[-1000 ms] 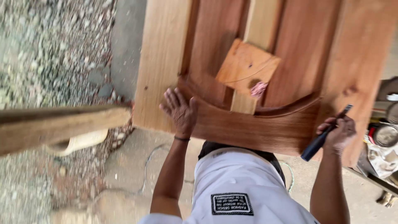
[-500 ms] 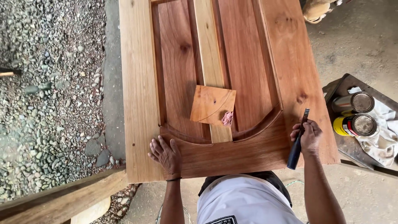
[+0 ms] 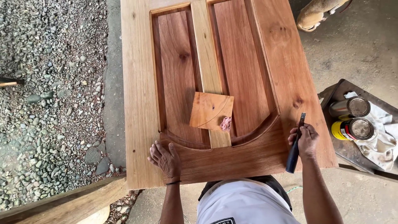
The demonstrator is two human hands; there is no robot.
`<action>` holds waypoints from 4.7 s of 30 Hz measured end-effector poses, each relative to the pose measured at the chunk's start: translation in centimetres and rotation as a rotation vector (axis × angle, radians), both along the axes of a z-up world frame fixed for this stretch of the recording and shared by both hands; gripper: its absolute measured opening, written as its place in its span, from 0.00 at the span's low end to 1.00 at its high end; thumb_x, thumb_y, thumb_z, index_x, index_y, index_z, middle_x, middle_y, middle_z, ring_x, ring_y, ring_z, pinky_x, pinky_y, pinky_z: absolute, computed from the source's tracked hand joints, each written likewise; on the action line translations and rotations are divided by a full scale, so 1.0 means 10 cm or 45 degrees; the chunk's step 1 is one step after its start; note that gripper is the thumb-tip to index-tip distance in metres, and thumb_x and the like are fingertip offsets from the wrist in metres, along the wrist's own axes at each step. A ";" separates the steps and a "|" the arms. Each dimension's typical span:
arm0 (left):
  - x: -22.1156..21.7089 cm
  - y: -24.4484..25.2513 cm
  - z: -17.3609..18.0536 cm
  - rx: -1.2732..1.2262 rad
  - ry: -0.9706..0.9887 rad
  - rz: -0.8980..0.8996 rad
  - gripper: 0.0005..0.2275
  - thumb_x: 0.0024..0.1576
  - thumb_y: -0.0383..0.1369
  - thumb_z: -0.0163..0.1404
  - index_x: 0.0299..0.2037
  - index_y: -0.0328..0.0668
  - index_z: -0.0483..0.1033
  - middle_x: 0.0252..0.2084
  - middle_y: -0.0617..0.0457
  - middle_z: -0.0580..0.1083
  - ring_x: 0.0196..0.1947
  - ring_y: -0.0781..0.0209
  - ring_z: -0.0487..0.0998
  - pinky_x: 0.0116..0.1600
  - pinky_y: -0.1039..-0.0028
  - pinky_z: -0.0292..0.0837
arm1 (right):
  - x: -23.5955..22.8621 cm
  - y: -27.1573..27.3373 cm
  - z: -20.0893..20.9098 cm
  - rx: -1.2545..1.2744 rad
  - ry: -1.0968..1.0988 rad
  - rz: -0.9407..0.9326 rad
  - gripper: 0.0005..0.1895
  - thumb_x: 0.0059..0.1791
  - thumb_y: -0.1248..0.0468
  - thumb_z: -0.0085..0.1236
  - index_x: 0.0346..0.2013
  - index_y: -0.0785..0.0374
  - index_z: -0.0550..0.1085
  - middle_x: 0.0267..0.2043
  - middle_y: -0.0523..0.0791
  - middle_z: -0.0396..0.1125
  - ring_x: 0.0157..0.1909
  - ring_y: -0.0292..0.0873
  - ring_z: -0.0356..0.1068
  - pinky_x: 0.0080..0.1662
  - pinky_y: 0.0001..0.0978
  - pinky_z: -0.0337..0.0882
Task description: Applying wood filler to the joints of a wooden door using a small tool
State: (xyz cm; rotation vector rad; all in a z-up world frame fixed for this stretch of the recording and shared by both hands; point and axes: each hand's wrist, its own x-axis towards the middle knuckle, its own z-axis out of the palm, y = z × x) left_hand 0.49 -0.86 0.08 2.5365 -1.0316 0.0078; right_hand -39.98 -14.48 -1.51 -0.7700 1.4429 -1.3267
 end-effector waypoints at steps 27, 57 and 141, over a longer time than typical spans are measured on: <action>0.05 0.07 -0.06 -0.110 0.039 0.000 0.22 0.55 0.48 0.32 0.54 0.43 0.54 0.53 0.44 0.53 0.57 0.48 0.49 0.59 0.54 0.34 | 0.00 0.03 -0.01 -0.004 0.054 0.042 0.07 0.47 0.65 0.35 0.35 0.65 0.62 0.20 0.51 0.60 0.14 0.41 0.61 0.13 0.27 0.62; 0.19 0.14 -0.03 0.089 0.143 -0.206 0.27 0.50 0.50 0.33 0.56 0.43 0.51 0.56 0.33 0.49 0.58 0.38 0.44 0.57 0.47 0.31 | -0.14 -0.07 -0.22 0.208 0.051 -0.008 0.06 0.43 0.65 0.31 0.26 0.52 0.59 0.19 0.41 0.57 0.14 0.36 0.53 0.17 0.25 0.51; 4.69 -2.11 0.58 -0.034 2.640 -0.624 0.32 0.39 0.19 0.45 0.55 0.57 0.52 0.57 0.53 0.55 0.56 0.43 0.56 0.48 0.32 0.53 | 5.07 2.07 0.35 0.080 -0.849 -0.299 0.11 0.42 0.62 0.42 0.29 0.70 0.65 0.13 0.50 0.57 0.07 0.36 0.48 0.11 0.23 0.45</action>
